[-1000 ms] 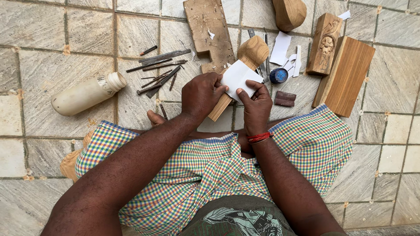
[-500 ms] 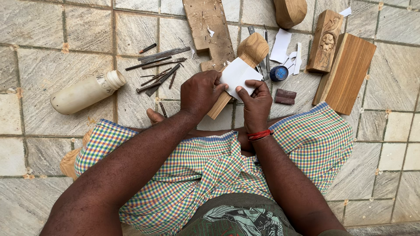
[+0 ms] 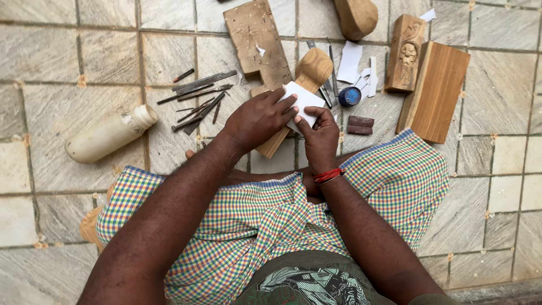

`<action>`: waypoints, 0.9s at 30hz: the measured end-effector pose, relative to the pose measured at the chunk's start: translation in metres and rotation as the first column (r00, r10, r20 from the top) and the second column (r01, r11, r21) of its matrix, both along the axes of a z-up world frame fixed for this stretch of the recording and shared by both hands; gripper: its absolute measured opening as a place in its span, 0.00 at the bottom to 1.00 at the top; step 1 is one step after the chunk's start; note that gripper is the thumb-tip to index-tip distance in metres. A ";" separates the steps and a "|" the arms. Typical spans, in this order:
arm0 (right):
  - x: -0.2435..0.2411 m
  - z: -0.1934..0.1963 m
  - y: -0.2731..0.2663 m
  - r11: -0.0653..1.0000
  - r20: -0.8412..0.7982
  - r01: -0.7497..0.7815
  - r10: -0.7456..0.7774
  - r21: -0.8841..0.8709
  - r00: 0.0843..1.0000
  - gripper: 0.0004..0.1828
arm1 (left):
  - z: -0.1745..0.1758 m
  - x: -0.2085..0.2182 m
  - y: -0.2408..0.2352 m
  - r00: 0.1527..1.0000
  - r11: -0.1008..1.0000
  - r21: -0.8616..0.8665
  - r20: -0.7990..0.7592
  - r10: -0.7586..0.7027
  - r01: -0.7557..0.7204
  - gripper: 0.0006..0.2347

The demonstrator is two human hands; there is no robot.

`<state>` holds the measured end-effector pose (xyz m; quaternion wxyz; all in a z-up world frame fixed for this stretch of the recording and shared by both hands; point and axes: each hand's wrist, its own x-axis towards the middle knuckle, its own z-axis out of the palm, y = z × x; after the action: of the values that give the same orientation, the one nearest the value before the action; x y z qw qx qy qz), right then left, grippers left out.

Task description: The person sits on the floor and uses a chisel to carve a wooden block. They repeatedly place a paper template on the wood, trace the outline with a pencil, and then carve along the marked lines. The person handles the wooden block, paper template, pencil, and chisel throughout the process.

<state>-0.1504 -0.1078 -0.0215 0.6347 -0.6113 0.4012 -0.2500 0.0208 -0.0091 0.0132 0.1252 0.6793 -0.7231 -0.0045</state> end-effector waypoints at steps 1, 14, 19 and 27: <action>-0.001 0.000 0.001 1.000 -0.023 0.004 -0.003 0.017 1.000 0.14 | 0.000 -0.001 0.000 1.000 1.000 0.005 -0.024 0.001 -0.001 0.14; -0.007 -0.011 -0.001 0.933 0.010 0.175 -0.188 0.314 0.982 0.19 | 0.028 0.006 -0.031 0.996 0.975 0.210 0.049 -0.081 0.069 0.10; 0.004 -0.003 -0.008 0.796 -0.029 0.176 -0.196 0.579 0.980 0.24 | 0.023 0.012 -0.034 0.993 0.966 0.240 0.033 -0.110 0.099 0.14; 0.005 -0.005 -0.024 0.863 0.050 -0.072 0.054 0.500 0.997 0.18 | 0.019 0.020 -0.021 0.986 0.978 0.209 -0.166 0.031 0.004 0.15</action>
<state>-0.1457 -0.1323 -0.0269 0.7862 -0.4341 0.4211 -0.1269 0.0404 -0.0306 0.0326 0.1139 0.6909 -0.7007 -0.1369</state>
